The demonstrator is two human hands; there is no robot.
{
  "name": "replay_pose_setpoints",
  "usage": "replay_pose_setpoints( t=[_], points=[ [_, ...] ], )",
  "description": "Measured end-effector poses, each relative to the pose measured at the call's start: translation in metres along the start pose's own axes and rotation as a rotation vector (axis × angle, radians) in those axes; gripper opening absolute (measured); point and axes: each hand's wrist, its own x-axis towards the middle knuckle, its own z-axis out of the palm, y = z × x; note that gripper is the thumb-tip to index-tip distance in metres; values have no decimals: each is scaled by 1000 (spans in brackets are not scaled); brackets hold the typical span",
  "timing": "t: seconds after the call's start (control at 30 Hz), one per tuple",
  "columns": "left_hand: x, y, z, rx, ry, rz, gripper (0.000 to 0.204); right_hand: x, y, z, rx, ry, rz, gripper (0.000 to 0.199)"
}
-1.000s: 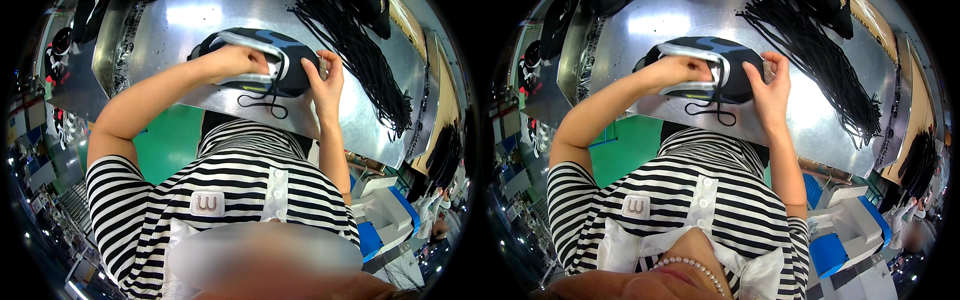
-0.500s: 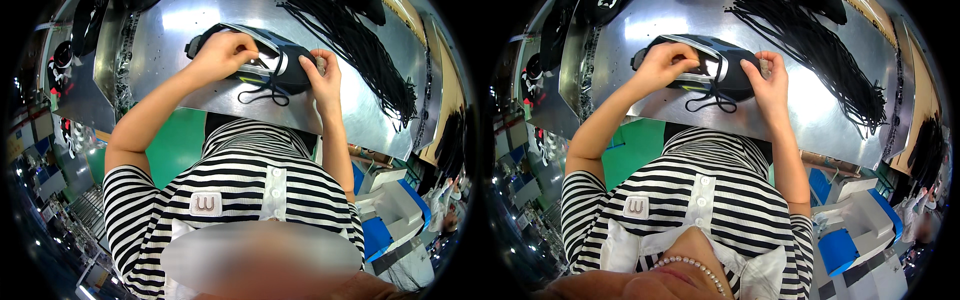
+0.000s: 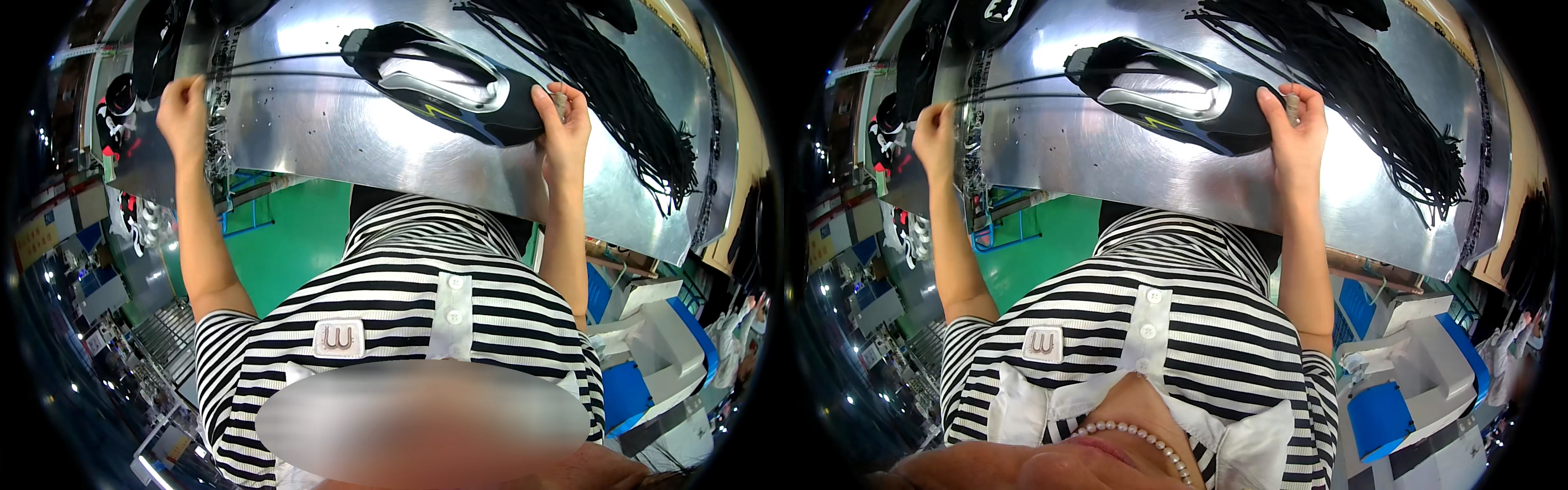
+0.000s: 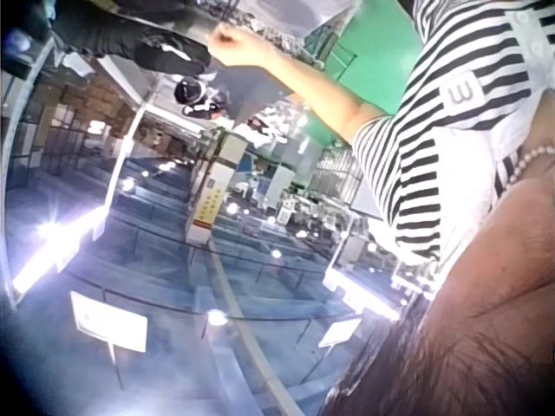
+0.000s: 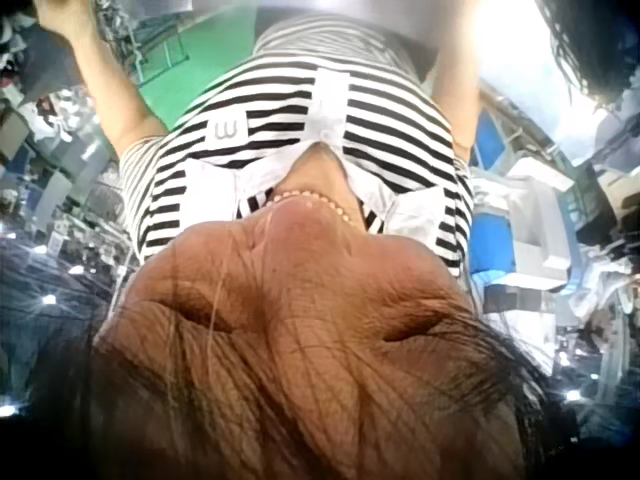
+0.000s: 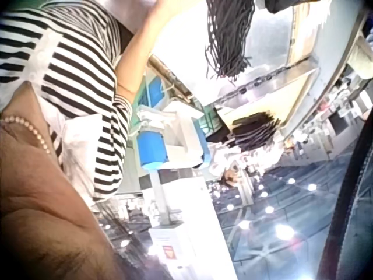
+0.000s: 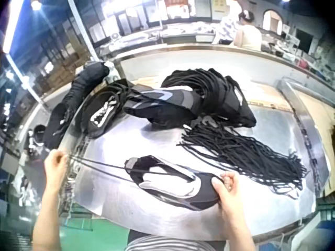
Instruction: The person laces a shoe by hand, threading a long black lace through the eyelets of a black and blue sneaker on a workstation.
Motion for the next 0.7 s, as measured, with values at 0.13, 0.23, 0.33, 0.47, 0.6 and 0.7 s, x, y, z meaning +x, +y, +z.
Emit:
replay_pose_setpoints(
  t=[0.13,0.23,0.33,0.47,0.6,0.7],
  points=[
    [-24,65,6,-409,-137,21,5,8,11,-3,-269,-43,1,36],
    [-38,191,4,-893,-696,413,3,3,-1,6,-973,0,-409,36],
    [-31,246,15,-835,-678,714,3,7,-5,1,-853,40,-448,32],
    [-19,253,44,-467,-394,848,6,-7,-40,2,-311,-206,-223,22],
    [-27,267,61,-491,-461,839,8,-16,-31,32,-309,-492,-343,16],
    [-32,259,70,-592,-525,642,7,-18,-21,44,-106,-467,-165,14]
  ],
)
